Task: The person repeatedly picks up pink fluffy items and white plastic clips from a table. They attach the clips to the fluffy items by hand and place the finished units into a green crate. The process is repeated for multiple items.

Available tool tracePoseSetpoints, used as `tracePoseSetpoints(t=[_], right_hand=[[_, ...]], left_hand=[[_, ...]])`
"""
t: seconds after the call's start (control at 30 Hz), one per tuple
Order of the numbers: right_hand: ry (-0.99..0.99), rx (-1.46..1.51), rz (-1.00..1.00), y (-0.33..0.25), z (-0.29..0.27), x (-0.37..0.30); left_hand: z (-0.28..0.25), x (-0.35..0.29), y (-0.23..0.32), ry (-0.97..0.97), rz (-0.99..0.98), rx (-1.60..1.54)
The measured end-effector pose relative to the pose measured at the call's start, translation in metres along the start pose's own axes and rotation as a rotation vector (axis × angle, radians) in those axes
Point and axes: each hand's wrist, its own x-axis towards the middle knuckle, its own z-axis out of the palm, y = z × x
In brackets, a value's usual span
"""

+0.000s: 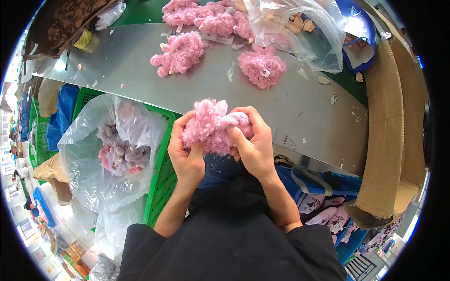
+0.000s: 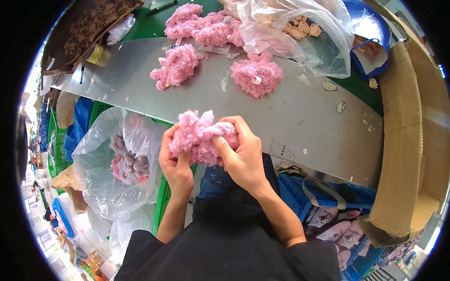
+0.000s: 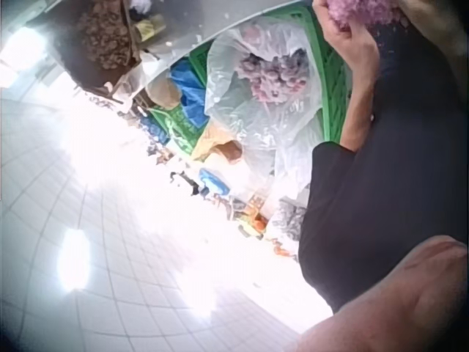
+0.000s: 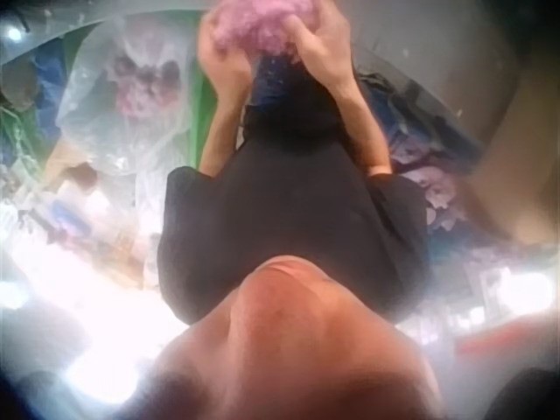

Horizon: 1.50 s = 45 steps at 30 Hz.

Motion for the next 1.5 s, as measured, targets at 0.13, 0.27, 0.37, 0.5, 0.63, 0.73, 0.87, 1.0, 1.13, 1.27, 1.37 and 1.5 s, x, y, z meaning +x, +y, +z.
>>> tracePoseSetpoints(t=[0.13, 0.27, 0.37, 0.5, 0.63, 0.73, 0.87, 1.0, 1.13, 1.27, 1.37, 1.5], right_hand=[[-0.011, -0.027, 0.006, 0.008, -0.004, 0.000], [-0.004, -0.158, -0.183, 0.018, 0.000, 0.000], [-0.015, -0.216, -0.247, 0.017, 0.003, -0.003], [0.002, -0.210, -0.250, 0.013, 0.010, -0.004], [0.036, -0.270, -0.283, 0.012, 0.012, -0.003], [0.048, -0.281, -0.281, 0.010, 0.013, 0.002], [0.102, -0.365, -0.312, 0.019, 0.010, 0.009], [0.156, -0.426, -0.373, 0.026, 0.015, 0.009], [0.143, -0.503, -0.458, 0.029, 0.014, 0.010], [0.085, -0.518, -0.495, 0.026, 0.013, 0.011], [0.057, -0.475, -0.436, 0.025, 0.015, 0.010], [0.031, -0.336, -0.291, 0.015, 0.009, 0.010]], left_hand=[[-0.004, 0.004, 0.004, -0.045, -0.065, -0.032], [-0.013, 0.007, -0.007, -0.045, -0.047, -0.165], [-0.012, 0.009, -0.007, 0.070, -0.108, -0.176], [-0.011, 0.006, -0.012, 0.098, -0.184, -0.132], [-0.004, 0.007, -0.009, 0.068, -0.131, 0.071], [0.000, 0.007, -0.015, 0.091, -0.233, -0.141], [-0.007, 0.008, -0.006, -0.136, -0.464, -0.208], [-0.017, 0.015, 0.000, -0.219, -0.458, -0.227], [-0.006, 0.026, -0.005, -0.022, -0.156, -0.072], [-0.007, 0.041, 0.001, 0.091, 0.039, 0.090], [-0.014, 0.040, -0.001, 0.041, 0.103, 0.215], [-0.013, 0.042, 0.000, -0.055, 0.159, 0.229]])
